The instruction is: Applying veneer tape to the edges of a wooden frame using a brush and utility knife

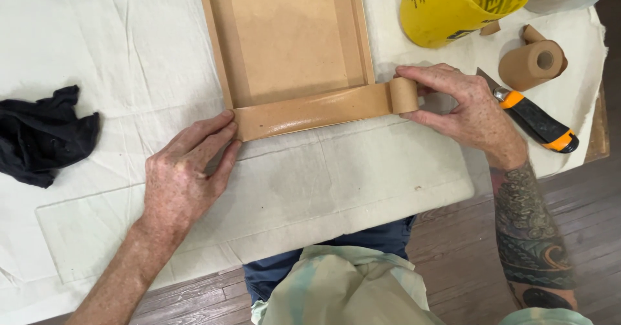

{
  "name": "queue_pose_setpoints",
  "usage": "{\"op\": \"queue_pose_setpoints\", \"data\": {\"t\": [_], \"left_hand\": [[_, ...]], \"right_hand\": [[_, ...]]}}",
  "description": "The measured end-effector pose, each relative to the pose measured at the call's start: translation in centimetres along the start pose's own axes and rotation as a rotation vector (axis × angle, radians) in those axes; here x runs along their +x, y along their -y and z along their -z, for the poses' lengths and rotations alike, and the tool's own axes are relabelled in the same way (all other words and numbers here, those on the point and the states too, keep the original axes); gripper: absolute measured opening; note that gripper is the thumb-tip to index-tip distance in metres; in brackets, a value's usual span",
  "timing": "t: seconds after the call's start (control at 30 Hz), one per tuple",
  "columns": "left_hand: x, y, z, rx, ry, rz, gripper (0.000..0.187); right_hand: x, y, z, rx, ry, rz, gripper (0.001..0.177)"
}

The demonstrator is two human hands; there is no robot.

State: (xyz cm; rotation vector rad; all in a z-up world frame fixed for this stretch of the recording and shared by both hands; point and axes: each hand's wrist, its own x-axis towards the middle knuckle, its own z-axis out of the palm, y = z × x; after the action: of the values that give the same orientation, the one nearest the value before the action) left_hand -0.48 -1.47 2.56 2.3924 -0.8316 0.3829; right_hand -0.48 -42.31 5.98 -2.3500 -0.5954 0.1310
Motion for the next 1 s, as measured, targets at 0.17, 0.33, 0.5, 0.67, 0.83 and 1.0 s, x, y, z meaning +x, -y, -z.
{"op": "queue_pose_setpoints", "data": {"t": [0.17, 0.33, 0.5, 0.67, 0.83, 1.0], "left_hand": [[0.0, 0.0, 0.0, -0.017, 0.010, 0.015, 0.015], [-0.2, 0.2, -0.1, -0.014, 0.013, 0.018, 0.016], [-0.2, 0.2, -0.2, 0.017, 0.004, 0.012, 0.016], [-0.3, 0.3, -0.1, -0.004, -0.001, 0.006, 0.014], [-0.4, 0.5, -0.2, 0.004, 0.001, 0.007, 0.014], [-0.4, 0.7, -0.2, 0.009, -0.003, 0.000, 0.015]], "right_hand": [[0.0, -0.2, -0.2, 0.004, -0.016, -0.021, 0.059], [0.0, -0.3, -0.1, -0.002, 0.000, 0.003, 0.060], [0.0, -0.5, -0.2, -0.051, 0.021, 0.007, 0.061], [0.3, -0.3, -0.3, -0.168, 0.041, 0.086, 0.063], [0.8, 0.2, -0.3, -0.303, 0.082, 0.140, 0.064], [1.2, 1.0, -0.3, -0.481, 0.160, 0.088, 0.072]]}}
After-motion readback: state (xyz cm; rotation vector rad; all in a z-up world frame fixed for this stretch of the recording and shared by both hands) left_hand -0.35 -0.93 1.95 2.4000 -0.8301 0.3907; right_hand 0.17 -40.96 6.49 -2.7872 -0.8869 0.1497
